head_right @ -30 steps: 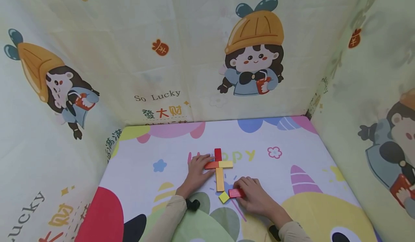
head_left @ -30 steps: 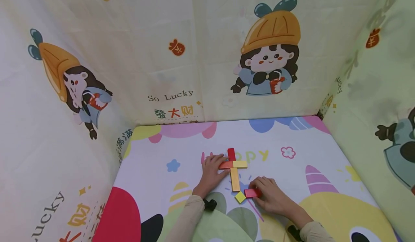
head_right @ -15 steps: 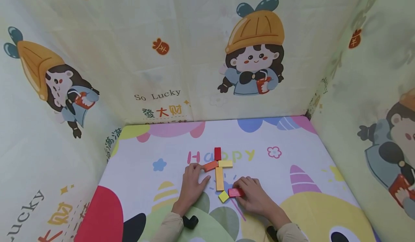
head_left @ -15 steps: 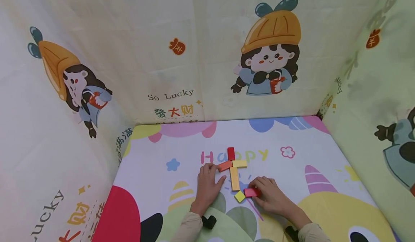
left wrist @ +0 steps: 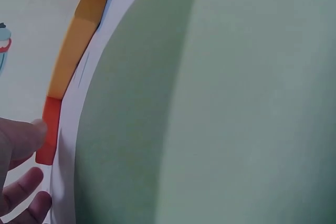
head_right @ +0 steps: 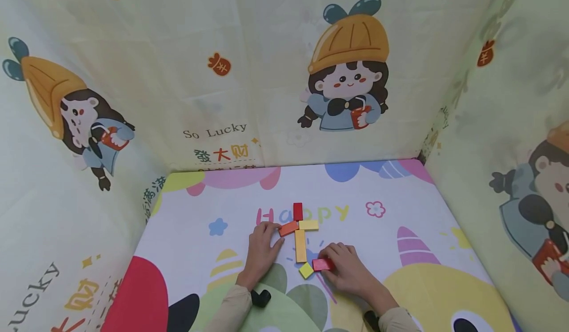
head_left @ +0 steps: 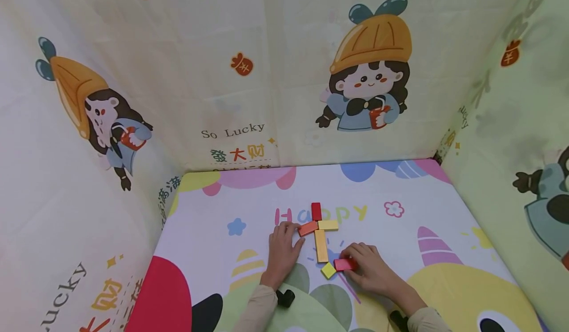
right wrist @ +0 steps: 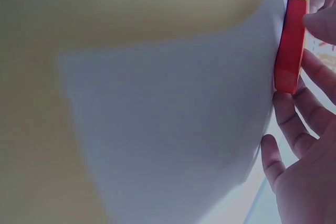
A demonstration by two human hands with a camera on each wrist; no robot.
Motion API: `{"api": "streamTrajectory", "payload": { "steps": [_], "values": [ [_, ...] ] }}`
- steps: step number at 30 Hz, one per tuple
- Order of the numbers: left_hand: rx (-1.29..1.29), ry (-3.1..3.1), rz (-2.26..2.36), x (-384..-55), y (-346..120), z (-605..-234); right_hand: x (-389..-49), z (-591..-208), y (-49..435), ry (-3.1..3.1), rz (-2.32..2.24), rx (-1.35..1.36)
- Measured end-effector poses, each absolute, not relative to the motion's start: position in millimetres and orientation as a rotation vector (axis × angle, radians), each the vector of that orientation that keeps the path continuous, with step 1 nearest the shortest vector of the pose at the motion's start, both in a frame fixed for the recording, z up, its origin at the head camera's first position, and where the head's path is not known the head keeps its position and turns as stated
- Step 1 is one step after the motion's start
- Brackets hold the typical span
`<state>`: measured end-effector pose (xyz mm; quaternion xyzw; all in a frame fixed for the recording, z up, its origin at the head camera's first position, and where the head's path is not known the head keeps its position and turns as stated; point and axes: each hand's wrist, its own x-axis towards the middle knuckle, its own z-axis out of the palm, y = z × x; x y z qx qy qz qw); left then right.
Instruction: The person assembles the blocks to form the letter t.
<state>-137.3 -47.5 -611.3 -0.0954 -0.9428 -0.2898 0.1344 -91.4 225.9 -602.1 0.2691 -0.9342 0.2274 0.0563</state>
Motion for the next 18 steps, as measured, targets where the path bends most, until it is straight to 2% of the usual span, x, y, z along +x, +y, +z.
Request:
{"api": "streamTrajectory", "payload": {
  "steps": [18],
  "values": [
    [-0.305,-2.759,-0.766,-149,-49,-616,-135,-605,205,-2.755,1.003,0.479]
  ]
}}
